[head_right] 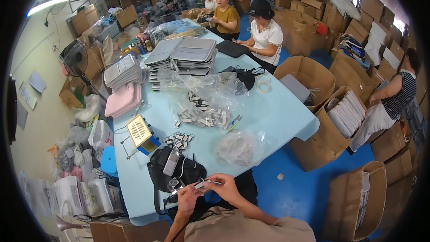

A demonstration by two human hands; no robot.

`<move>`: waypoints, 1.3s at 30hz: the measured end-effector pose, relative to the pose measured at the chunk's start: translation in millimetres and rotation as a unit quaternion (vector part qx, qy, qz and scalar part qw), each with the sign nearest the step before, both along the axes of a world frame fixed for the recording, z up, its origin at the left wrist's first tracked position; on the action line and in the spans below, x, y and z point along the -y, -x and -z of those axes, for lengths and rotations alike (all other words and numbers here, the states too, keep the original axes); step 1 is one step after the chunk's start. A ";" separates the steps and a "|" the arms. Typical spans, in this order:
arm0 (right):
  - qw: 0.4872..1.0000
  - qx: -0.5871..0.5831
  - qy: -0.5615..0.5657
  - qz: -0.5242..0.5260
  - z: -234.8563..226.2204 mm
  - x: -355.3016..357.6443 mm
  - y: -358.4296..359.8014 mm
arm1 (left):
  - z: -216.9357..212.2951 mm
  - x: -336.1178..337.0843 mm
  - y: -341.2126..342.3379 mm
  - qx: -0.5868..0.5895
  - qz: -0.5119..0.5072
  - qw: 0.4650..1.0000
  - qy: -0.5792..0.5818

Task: Assembling small metal hardware components for leather products at a workbench.

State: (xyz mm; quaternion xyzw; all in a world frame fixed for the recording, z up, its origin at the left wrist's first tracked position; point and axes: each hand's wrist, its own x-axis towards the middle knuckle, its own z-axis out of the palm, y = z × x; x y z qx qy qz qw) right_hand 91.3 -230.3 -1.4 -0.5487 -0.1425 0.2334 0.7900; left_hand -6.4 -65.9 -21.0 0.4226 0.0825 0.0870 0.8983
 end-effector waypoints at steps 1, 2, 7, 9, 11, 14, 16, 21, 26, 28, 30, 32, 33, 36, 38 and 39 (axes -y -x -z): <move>1.000 -0.001 0.002 -0.017 -2.0 1.4 -2.0 | 3.4 -1.9 0.1 -0.009 0.002 0.999 -0.031; 1.000 -0.001 0.003 -0.019 -4.7 2.5 -2.8 | 8.0 -4.0 0.4 -0.009 0.000 0.999 -0.030; 0.993 -0.025 0.037 -0.107 -16.9 8.1 -2.0 | -16.4 8.6 -7.3 0.029 0.006 0.998 -0.061; 0.994 0.005 0.042 -0.102 -10.4 6.2 0.1 | -15.0 7.3 -9.1 0.039 0.021 0.997 -0.070; 0.994 0.034 0.048 -0.097 -6.3 5.1 2.1 | -7.5 6.5 -8.3 0.030 0.026 0.996 -0.079; 0.990 0.068 0.091 -0.083 -10.1 2.3 5.6 | 8.9 2.1 -6.7 0.012 -0.016 0.997 -0.074; 0.996 0.043 0.045 -0.069 -14.8 0.2 6.7 | 9.5 -1.1 -6.9 0.011 -0.020 0.997 -0.068; 0.993 0.059 0.042 -0.091 -23.8 -1.8 9.7 | 1.6 -6.5 -5.1 -0.010 -0.017 0.998 -0.054; 0.988 0.095 0.064 -0.100 -35.1 -0.4 10.8 | -6.2 -15.8 -4.4 -0.017 0.018 0.992 -0.122; 0.981 0.131 0.076 -0.122 -35.4 2.3 9.6 | -8.5 -23.8 -4.5 -0.010 0.034 0.989 -0.147; 0.979 0.135 0.074 -0.131 -36.6 2.4 10.0 | -11.3 -28.3 -4.8 -0.007 0.057 0.983 -0.173; 0.978 0.137 0.071 -0.142 -34.6 2.7 9.8 | -17.1 -33.2 -4.0 0.000 0.069 0.980 -0.188; 0.978 0.114 0.072 -0.159 -31.4 2.9 7.8 | -19.1 -35.4 -4.1 0.011 0.083 0.976 -0.200; 0.978 0.089 0.060 -0.178 -29.4 1.9 8.7 | -19.5 -40.5 -0.9 0.004 0.141 0.973 -0.183; 0.979 0.087 0.047 -0.180 -28.9 0.0 11.0 | -20.4 -38.1 -2.3 0.015 0.131 0.978 -0.162; 0.982 0.082 0.057 -0.159 -28.7 -0.7 12.8 | -20.9 -36.1 -2.6 0.027 0.121 0.982 -0.140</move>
